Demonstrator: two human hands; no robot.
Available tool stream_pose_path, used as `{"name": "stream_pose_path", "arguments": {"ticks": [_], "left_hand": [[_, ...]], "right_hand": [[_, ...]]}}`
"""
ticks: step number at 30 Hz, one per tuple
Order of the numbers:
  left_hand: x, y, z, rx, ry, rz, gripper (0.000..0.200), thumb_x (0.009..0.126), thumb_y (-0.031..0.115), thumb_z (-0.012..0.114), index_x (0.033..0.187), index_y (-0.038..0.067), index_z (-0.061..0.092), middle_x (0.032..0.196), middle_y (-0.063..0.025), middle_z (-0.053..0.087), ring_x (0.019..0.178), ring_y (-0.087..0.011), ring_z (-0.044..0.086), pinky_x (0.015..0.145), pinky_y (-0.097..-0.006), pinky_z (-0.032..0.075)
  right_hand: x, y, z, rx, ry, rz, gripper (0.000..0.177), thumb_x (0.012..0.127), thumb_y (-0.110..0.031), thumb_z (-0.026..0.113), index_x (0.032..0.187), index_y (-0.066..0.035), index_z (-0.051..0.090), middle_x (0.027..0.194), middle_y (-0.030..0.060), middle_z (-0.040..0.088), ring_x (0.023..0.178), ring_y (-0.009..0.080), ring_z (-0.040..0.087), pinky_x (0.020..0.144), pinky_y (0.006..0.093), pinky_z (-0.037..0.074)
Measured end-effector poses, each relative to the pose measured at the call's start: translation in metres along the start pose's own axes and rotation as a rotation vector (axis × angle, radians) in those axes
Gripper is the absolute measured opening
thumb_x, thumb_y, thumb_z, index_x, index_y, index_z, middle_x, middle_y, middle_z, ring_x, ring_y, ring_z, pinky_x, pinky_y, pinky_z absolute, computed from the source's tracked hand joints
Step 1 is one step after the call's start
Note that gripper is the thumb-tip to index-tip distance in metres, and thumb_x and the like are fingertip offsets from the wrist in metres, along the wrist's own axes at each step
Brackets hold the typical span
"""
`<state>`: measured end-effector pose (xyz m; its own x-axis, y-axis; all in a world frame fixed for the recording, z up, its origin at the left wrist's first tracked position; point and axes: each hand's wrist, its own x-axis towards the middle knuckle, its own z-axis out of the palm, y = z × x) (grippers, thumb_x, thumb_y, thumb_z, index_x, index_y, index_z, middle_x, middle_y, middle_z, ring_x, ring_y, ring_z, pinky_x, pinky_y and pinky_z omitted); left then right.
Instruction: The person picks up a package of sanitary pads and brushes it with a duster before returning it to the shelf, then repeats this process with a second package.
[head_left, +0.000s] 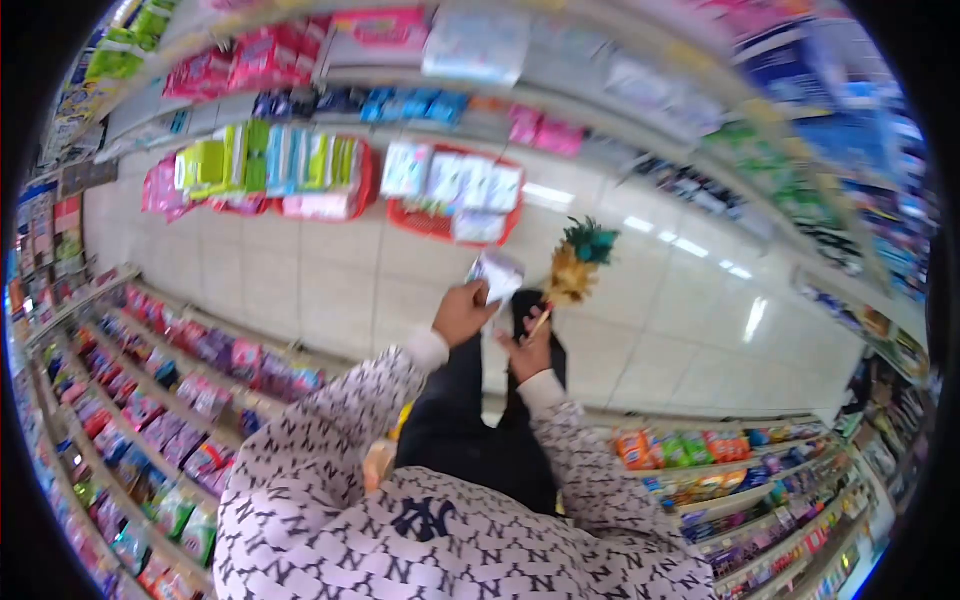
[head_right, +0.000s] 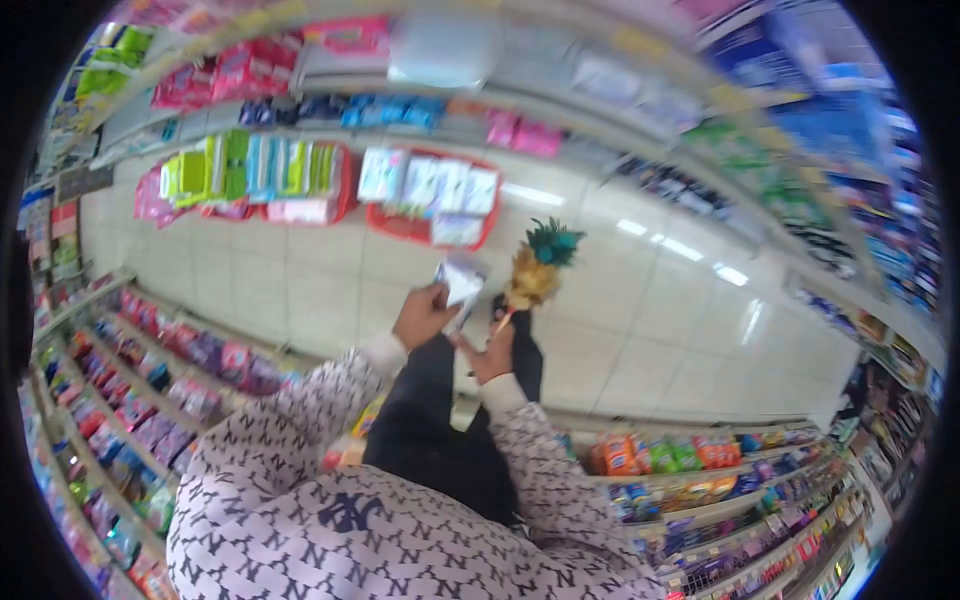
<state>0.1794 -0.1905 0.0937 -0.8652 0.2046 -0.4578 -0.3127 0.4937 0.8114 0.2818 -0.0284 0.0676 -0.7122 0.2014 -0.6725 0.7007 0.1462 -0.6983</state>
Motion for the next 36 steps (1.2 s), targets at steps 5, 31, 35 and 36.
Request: {"name": "stream_pose_path", "arguments": {"ticks": [5, 31, 35, 36], "left_hand": [[-0.030, 0.137, -0.001, -0.734, -0.150, -0.200, 0.033, 0.086, 0.022, 0.072, 0.065, 0.007, 0.051, 0.056, 0.0013, 0.049, 0.051, -0.0049, 0.045, 0.047, -0.0242, 0.035], [-0.090, 0.241, -0.133, -1.037, -0.540, 0.324, 0.080, 0.089, 0.026, 0.064, 0.150, 0.002, 0.018, 0.144, -0.0155, 0.040, 0.129, -0.0226, 0.044, 0.107, -0.0341, 0.036], [-0.100, 0.232, -0.146, -1.008, -0.208, 0.369, 0.080, 0.086, 0.015, 0.067, 0.149, 0.000, 0.020, 0.143, -0.0157, 0.041, 0.130, -0.0232, 0.043, 0.109, -0.0340, 0.033], [-0.104, 0.225, -0.147, -0.984, -0.148, 0.381, 0.079, 0.086, 0.014, 0.067, 0.148, -0.001, 0.020, 0.142, -0.0158, 0.041, 0.130, -0.0237, 0.043, 0.109, -0.0337, 0.032]], "right_hand": [[-0.050, -0.132, -0.069, -0.120, -0.015, -0.501, 0.120, 0.057, -0.039, 0.092, 0.140, 0.006, 0.018, 0.135, 0.0218, 0.035, 0.125, 0.0299, 0.041, 0.105, 0.0396, 0.036], [-0.129, -0.292, -0.159, 0.384, 0.162, -0.654, 0.025, 0.098, -0.019, 0.054, 0.113, -0.012, 0.036, 0.097, 0.0045, 0.051, 0.082, 0.0123, 0.054, 0.069, 0.0261, 0.047], [-0.137, -0.294, -0.179, 0.231, 0.310, -0.552, 0.021, 0.101, -0.027, 0.048, 0.109, -0.011, 0.036, 0.071, -0.0003, 0.048, 0.049, 0.0060, 0.042, 0.042, 0.0213, 0.037], [-0.139, -0.289, -0.176, 0.209, 0.303, -0.611, 0.021, 0.102, -0.027, 0.047, 0.109, -0.011, 0.038, 0.067, -0.0010, 0.046, 0.047, 0.0056, 0.040, 0.041, 0.0212, 0.036]]}}
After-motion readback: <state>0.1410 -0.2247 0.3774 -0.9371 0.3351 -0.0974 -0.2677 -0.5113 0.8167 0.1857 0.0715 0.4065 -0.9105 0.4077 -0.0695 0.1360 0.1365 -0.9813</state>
